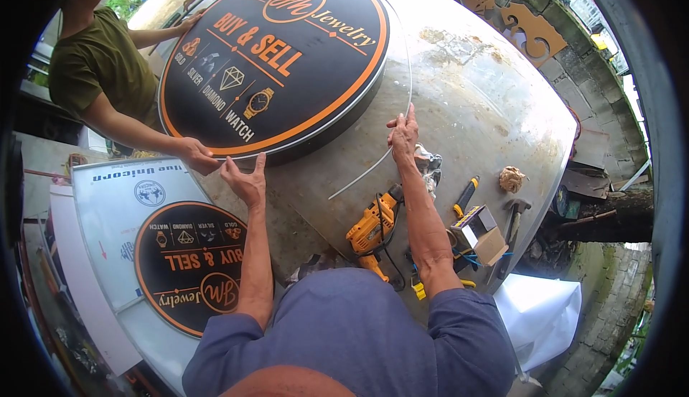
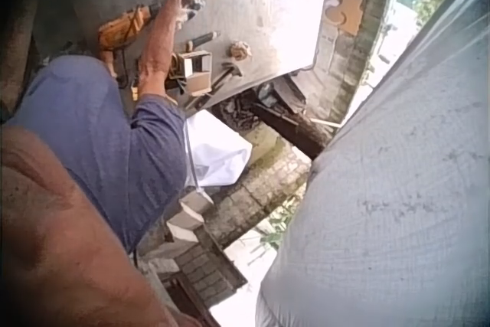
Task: Assembling and preparing circular shop signs using power drills, rivet tools, and metal panels.
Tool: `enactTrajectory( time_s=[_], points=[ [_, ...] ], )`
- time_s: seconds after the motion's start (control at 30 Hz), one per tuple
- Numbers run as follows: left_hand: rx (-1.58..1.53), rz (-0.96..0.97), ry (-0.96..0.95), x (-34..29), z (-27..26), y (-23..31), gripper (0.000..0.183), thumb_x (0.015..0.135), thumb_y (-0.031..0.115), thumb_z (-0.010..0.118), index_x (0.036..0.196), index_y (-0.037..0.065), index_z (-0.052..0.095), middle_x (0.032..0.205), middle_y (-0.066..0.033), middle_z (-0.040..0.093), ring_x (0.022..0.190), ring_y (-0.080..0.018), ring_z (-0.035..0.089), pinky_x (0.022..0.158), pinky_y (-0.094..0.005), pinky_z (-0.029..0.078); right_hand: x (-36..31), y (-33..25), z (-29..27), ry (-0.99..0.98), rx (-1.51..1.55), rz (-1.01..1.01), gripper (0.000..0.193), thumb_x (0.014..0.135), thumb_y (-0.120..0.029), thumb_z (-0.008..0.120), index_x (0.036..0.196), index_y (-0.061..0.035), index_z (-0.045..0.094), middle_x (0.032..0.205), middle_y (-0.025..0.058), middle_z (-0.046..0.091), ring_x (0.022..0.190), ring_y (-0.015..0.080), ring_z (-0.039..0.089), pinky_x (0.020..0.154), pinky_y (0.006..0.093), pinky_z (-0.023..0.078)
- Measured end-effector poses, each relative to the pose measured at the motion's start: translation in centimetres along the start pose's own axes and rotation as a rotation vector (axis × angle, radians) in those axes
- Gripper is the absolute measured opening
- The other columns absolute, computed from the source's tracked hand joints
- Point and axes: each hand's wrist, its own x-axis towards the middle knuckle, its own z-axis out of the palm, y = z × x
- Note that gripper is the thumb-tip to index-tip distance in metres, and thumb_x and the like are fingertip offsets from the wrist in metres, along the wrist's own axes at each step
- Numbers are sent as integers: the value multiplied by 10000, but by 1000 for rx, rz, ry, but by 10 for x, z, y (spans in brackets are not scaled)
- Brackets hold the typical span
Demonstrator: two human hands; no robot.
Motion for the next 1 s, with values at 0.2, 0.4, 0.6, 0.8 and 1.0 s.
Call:
enactTrajectory(
  time_s=[0.2,0.4,0.6,0.8,1.0],
  points=[
    [1,9,15,1,1,-1,977,708,515,809,1328,-138,430,1270,-221,411,1162,-355,498,941,-423,494,-12,6,18,-47,12,-1,573,1017,-153,395,1524,-57,145,740,66,571,400,86,449,331,233,387],
    [6,14,17,0,1,-1,980,703,516,811,1326,-139,434,1275,-224,413,1165,-354,502,935,-417,500,-20,13,34,-77,13,-35,595,1021,-175,413,1529,-63,124,717,61,567,413,88,469,349,232,404],
    [-2,5,18,1,0,2,983,700,523,811,1322,-140,437,1266,-222,421,1152,-349,513,927,-415,507,-23,18,46,-84,-1,-41,614,1020,-174,417,1534,-71,97,710,60,561,422,92,476,359,235,418],
    [-87,-15,29,1,-1,8,915,696,457,838,1267,-157,473,1239,-277,452,1162,-404,477,983,-447,430,-26,21,53,-107,1,-46,628,1013,-163,424,1536,-78,87,708,63,563,430,95,489,368,238,429],
    [-8,-14,26,2,-8,0,966,699,492,822,1320,-137,433,1266,-227,423,1184,-374,477,942,-429,487,-29,26,65,-134,19,-31,638,1006,-155,428,1537,-80,83,720,67,566,431,97,489,369,240,429]
  ],
)
